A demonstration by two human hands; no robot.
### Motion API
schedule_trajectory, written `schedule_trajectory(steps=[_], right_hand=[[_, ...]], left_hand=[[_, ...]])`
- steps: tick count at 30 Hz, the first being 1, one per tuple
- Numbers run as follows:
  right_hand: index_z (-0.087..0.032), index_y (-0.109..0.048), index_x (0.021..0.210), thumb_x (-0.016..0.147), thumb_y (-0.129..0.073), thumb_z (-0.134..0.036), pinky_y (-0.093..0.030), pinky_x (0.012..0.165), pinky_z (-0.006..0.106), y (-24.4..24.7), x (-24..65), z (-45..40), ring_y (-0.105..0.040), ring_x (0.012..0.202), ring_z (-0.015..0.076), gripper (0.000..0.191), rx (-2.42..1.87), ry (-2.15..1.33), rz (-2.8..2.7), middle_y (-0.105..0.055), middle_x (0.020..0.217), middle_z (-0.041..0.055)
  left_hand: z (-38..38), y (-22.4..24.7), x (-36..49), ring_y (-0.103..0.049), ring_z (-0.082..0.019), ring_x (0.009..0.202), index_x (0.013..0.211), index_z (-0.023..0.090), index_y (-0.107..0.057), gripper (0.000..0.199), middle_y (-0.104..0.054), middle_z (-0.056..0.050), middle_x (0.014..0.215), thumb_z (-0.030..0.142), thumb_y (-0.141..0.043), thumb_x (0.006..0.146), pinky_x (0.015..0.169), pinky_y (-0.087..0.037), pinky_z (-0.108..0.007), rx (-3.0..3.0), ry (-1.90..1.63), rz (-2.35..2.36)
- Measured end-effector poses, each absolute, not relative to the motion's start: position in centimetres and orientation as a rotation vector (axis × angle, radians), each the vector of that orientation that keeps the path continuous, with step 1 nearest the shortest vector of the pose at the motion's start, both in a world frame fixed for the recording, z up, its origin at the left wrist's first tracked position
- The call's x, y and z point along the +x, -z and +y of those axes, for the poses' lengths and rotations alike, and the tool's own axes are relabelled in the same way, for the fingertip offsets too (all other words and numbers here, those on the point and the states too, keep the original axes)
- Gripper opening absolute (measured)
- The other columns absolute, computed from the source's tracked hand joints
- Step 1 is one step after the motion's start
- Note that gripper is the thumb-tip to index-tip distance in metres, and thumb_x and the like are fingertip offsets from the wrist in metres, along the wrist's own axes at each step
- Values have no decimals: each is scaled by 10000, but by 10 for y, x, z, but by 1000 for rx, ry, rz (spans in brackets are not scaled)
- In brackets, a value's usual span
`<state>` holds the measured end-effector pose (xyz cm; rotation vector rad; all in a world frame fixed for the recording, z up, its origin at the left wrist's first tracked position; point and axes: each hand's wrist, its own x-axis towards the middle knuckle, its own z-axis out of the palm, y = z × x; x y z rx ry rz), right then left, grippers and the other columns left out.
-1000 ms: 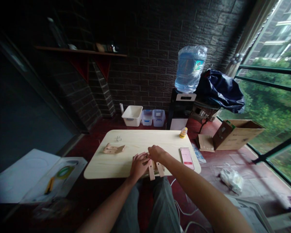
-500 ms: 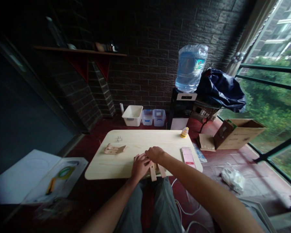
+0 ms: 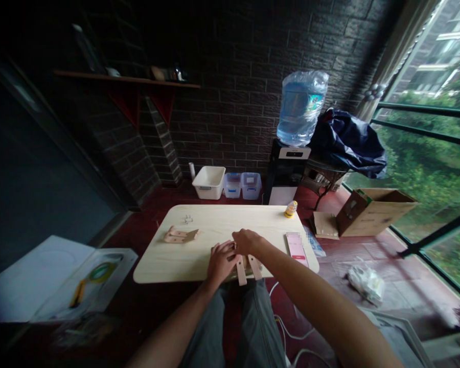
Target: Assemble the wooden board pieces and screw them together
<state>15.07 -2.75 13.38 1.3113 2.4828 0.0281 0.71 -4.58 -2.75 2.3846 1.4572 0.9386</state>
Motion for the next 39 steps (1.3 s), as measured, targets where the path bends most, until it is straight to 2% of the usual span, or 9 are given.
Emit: schedule_trajectory(steps=[3, 8, 14, 18, 21, 25, 34, 39], right_hand=[[-146, -675, 1202, 945, -605, -286, -584, 761, 332, -135, 151, -28, -747, 991, 273, 301, 1297, 32, 2490, -769, 1086, 142], [-134, -701, 1143, 971, -580, -281, -581, 823, 346, -125, 154, -26, -736, 1041, 279, 256, 1283, 36, 2517, -758, 1120, 165], [-99, -695, 1134, 989, -556, -357, -577, 817, 345, -116, 160, -26, -737, 1026, 288, 327, 1363, 51, 2495, -756, 1080, 185], [-91, -661, 1190, 973, -548, -356, -576, 795, 343, -118, 163, -31, -744, 996, 281, 360, 1368, 76, 2477, -756, 1082, 183], [-124, -631, 1250, 945, -571, -295, -580, 777, 336, -125, 163, -35, -750, 973, 266, 354, 1341, 43, 2512, -762, 1086, 156], [-150, -683, 1183, 961, -508, -170, -587, 793, 342, -129, 162, -34, -749, 1002, 256, 284, 1273, -50, 2552, -766, 1093, 152], [-95, -748, 1028, 952, -556, -157, -607, 804, 382, -123, 146, -25, -749, 1016, 306, 216, 1254, -19, 2481, -770, 1065, 183], [-81, -744, 1032, 920, -637, -191, -606, 788, 362, -130, 139, -22, -749, 1010, 303, 191, 1325, 19, 2430, -766, 1061, 204]], left_hand=[[-46, 27, 7, -567, -235, 1315, 999, 361, -775, 155, -727, 0, 1270, 295, -669, 908, 1172, -322, -517, 2382, -962, 1464], [-47, 27, 6, -569, -232, 1315, 1003, 367, -774, 160, -728, -1, 1268, 309, -648, 924, 1171, -320, -517, 2371, -973, 1468], [-46, 28, 6, -561, -239, 1323, 1011, 363, -772, 164, -734, -8, 1254, 309, -649, 918, 1177, -308, -520, 2358, -953, 1475], [-46, 28, 7, -567, -241, 1316, 984, 365, -772, 148, -729, 0, 1265, 298, -677, 892, 1174, -314, -519, 2356, -953, 1475], [-46, 29, 8, -571, -237, 1308, 995, 364, -769, 150, -729, 0, 1265, 303, -681, 890, 1167, -326, -511, 2362, -968, 1478], [-45, 30, 11, -585, -234, 1288, 964, 349, -776, 135, -741, -14, 1237, 319, -656, 910, 1165, -334, -502, 2360, -983, 1494], [-41, 36, 11, -577, -243, 1294, 976, 364, -771, 139, -727, -3, 1265, 309, -670, 898, 1173, -321, -512, 2379, -926, 1496], [-42, 34, 13, -584, -244, 1279, 964, 353, -770, 125, -733, -7, 1243, 305, -682, 888, 1170, -325, -512, 2391, -941, 1494]])
